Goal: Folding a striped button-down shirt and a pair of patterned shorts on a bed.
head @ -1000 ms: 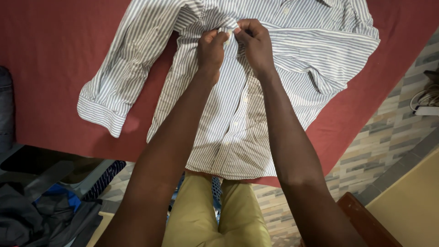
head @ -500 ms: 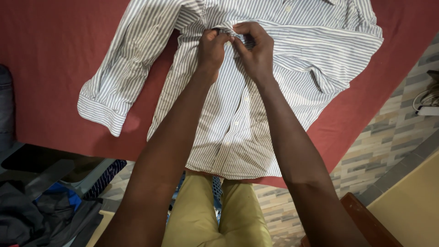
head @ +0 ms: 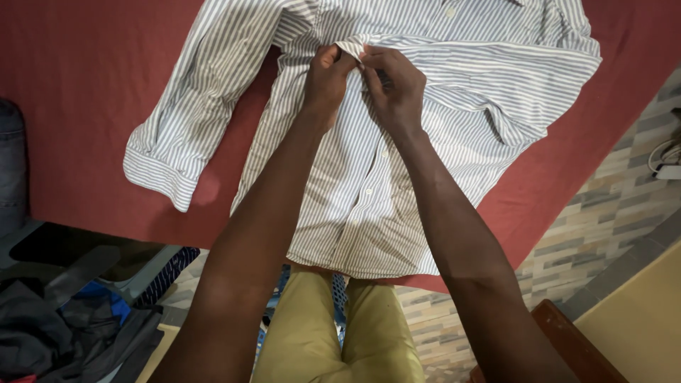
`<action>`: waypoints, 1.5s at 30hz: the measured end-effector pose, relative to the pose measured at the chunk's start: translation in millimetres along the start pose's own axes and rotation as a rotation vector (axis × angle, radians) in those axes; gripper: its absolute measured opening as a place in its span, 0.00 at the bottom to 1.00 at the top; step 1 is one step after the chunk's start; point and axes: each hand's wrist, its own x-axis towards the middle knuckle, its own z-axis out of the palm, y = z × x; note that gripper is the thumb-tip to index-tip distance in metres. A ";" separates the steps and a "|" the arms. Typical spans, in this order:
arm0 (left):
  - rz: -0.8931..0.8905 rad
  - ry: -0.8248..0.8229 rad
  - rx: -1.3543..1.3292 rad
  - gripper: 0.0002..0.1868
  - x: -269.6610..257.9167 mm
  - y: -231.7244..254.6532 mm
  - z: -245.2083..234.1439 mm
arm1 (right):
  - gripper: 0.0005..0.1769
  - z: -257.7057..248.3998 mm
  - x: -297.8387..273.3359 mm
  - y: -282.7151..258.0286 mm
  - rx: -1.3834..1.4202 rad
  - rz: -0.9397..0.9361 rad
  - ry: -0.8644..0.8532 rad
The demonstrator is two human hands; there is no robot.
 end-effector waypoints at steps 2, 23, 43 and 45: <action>0.018 0.001 0.007 0.09 4.7 -6.4 -3.6 | 0.09 2.1 -0.4 3.4 0.052 -0.008 0.016; -0.079 0.098 0.055 0.14 16.2 -12.9 -13.2 | 0.11 -0.9 33.5 -9.1 -0.174 -0.054 -0.144; 0.965 -0.169 0.930 0.18 -7.8 84.6 -13.7 | 0.11 3.2 38.2 7.5 -0.204 -0.032 -0.029; 0.773 -0.216 0.924 0.13 -13.0 94.0 -10.8 | 0.11 4.3 37.0 9.5 -0.225 -0.035 -0.020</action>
